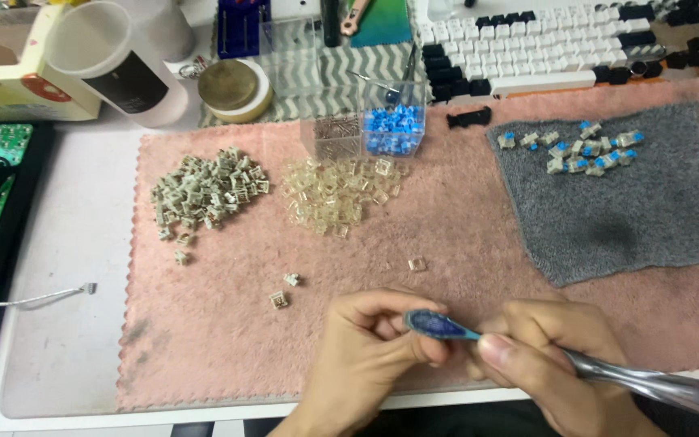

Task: The person cleans small keyboard switch components with a toothbrush and then assembles them by inserting a metal spring and a blue stem into a clear housing. The person handles the components one at a time, placing finished switches on a gray cloth.

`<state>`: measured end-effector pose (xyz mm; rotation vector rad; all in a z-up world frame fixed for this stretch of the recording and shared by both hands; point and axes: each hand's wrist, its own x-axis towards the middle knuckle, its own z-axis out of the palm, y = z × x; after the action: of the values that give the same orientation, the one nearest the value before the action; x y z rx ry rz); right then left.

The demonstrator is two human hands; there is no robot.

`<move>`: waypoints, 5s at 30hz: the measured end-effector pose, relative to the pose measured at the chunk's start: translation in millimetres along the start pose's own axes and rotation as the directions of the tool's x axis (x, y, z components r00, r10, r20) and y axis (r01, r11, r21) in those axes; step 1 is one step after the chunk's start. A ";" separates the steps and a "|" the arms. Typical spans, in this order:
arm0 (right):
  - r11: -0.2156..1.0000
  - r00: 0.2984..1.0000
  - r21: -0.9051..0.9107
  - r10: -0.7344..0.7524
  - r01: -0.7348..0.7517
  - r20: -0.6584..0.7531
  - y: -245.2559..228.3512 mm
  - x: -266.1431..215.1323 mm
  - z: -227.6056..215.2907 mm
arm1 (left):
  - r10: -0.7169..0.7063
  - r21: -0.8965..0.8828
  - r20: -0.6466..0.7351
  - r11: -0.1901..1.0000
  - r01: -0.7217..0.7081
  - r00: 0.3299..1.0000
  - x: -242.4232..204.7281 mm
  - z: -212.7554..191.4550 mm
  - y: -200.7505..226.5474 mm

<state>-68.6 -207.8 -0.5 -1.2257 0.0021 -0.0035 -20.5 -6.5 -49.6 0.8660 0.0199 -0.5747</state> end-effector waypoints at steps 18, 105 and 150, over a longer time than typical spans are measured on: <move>0.735 0.924 -0.646 -0.364 0.208 -0.116 5.9 12.3 12.7 | 0.010 0.194 0.050 0.981 -0.020 0.999 5.8 20.5 15.3; 0.605 0.925 -0.734 -0.012 0.309 0.379 -20.6 35.3 -25.6 | 0.234 0.791 0.428 0.371 -0.487 0.873 -1.5 14.7 88.4; 0.849 0.984 -0.502 -0.174 0.163 0.026 17.7 8.4 0.1 | 0.145 0.052 0.062 0.988 -0.148 0.988 2.5 8.5 6.9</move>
<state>-60.2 -201.8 -17.1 -1.7489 -0.0934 -0.1798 -16.8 -10.3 -39.8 0.8968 -0.1125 -0.4640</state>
